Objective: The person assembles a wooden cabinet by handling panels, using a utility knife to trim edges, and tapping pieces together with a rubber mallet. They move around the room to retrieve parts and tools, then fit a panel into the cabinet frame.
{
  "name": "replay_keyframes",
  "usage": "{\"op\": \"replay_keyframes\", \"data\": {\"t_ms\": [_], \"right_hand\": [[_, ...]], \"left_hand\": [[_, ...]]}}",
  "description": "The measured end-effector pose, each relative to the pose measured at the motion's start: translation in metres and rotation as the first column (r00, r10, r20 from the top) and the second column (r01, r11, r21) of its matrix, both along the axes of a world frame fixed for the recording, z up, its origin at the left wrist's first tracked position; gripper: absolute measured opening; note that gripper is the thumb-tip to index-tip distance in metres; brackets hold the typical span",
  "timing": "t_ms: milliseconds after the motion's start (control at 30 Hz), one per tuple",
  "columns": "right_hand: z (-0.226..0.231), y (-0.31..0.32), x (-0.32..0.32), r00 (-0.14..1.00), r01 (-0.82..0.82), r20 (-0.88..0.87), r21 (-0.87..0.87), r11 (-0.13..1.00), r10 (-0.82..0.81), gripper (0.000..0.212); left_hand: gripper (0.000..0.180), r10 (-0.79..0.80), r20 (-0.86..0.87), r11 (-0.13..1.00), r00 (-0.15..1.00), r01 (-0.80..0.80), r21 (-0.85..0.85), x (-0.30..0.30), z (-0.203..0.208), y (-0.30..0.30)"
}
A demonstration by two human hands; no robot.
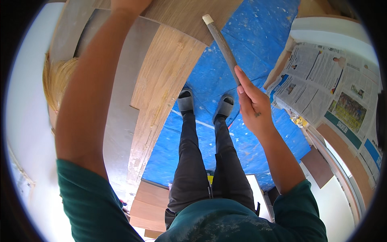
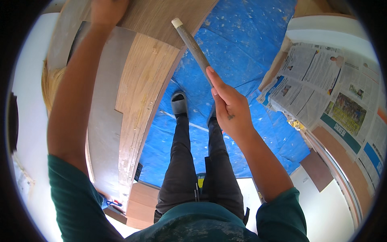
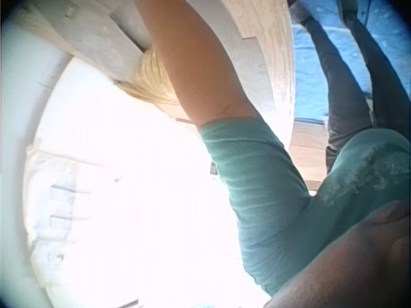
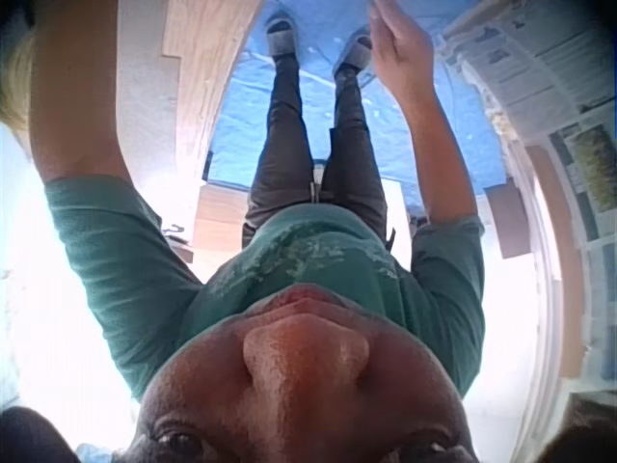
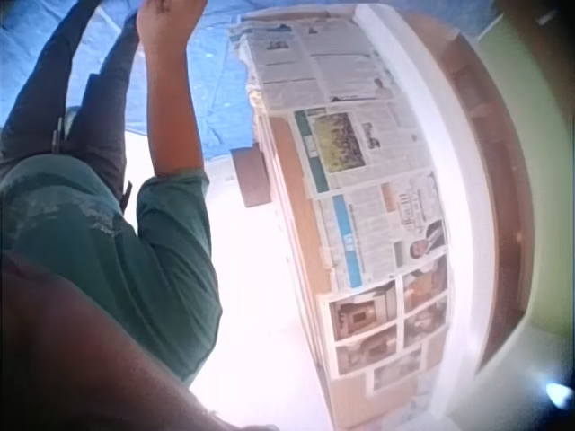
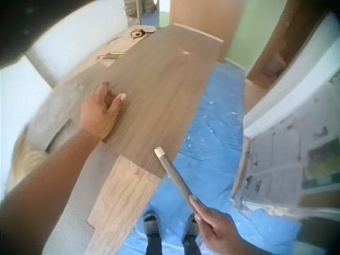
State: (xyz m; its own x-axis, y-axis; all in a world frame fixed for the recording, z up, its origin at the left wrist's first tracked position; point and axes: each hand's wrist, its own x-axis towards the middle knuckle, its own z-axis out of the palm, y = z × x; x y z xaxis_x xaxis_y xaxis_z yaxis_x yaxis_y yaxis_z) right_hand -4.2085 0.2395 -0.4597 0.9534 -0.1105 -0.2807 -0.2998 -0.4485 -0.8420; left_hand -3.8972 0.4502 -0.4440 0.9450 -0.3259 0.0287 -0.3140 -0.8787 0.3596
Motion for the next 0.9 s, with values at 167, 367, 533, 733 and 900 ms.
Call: {"op": "replay_keyframes", "data": {"t_ms": [167,367,533,733,900], "right_hand": [[-0.017,0.004,0.002,0.996,-0.040,0.074,-0.040,0.998,0.043,0.055],[-0.020,0.007,-0.001,0.995,-0.051,0.091,0.008,0.999,0.051,0.058],[-0.029,0.018,0.045,0.973,-0.091,0.207,-0.080,0.993,0.106,0.057],[-0.024,0.023,0.035,0.991,-0.040,0.132,0.013,0.999,0.038,0.056],[-0.028,0.017,0.038,0.986,-0.051,0.156,-0.023,0.998,0.054,0.056]], "left_hand": [[0.064,0.118,0.380,0.992,0.917,-0.123,-0.011,0.007,-0.039,-0.009],[0.064,0.112,0.295,0.993,0.949,-0.120,0.007,0.010,-0.035,-0.005],[0.064,0.137,0.285,0.989,0.949,-0.147,0.017,0.010,-0.035,-0.006],[0.064,0.140,0.285,0.989,0.948,-0.149,0.011,-0.001,-0.027,-0.010],[0.064,0.133,0.276,0.990,0.952,-0.143,0.014,-0.003,-0.023,-0.009]]}}
